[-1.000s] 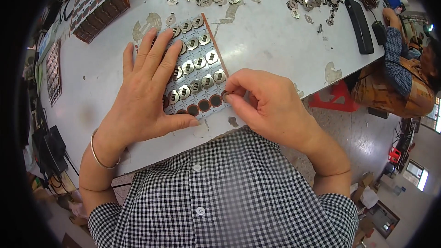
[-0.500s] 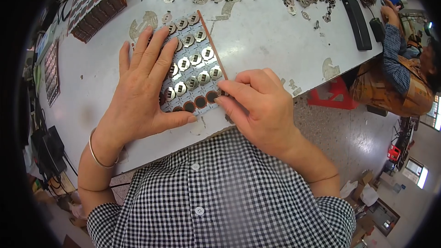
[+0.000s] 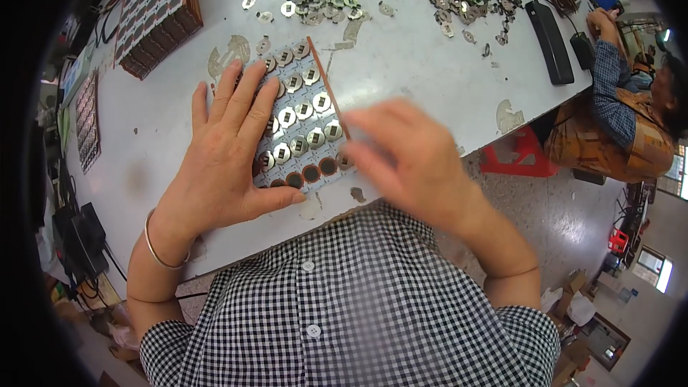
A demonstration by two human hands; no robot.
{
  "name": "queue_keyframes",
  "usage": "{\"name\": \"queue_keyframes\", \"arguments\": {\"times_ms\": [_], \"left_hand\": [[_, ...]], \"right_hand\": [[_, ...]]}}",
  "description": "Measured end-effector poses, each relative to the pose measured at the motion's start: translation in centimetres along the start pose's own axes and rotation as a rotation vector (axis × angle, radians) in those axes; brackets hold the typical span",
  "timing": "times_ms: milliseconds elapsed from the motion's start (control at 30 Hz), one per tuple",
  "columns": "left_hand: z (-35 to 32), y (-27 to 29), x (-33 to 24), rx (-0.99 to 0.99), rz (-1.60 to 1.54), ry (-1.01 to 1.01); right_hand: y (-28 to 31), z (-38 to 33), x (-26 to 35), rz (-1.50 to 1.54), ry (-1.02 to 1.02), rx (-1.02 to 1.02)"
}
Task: Placing small metal components into a grid-like tray for industrial assembly.
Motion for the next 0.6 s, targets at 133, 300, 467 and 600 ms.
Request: {"name": "queue_keyframes", "arguments": {"times_ms": [133, 300, 467, 600], "left_hand": [[-0.4, 0.3, -0.1, 0.035, -0.019, -0.002], [-0.1, 0.1, -0.1, 0.03, -0.018, -0.024], [-0.3, 0.2, 0.1, 0.015, -0.011, -0.025], [-0.3, 0.1, 0.1, 0.03, -0.006, -0.025]], "right_hand": [[1.5, 5.8, -4.8, -0.166, 0.029, -0.123], [1.3, 8.6, -8.2, -0.295, 0.064, -0.102], [2.1, 6.5, -6.5, -0.274, 0.075, -0.088], [3.8, 6.4, -7.2, -0.221, -0.069, -0.08]]}}
Point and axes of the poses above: each hand's wrist, its own z-axis towards the middle knuckle, its own y-axis out of the back of the hand, x = y × z, the point moved 4 cm from there along z, towards the middle knuckle, and after that the axes turned 1 degree about -x, right-handed, at the moved point
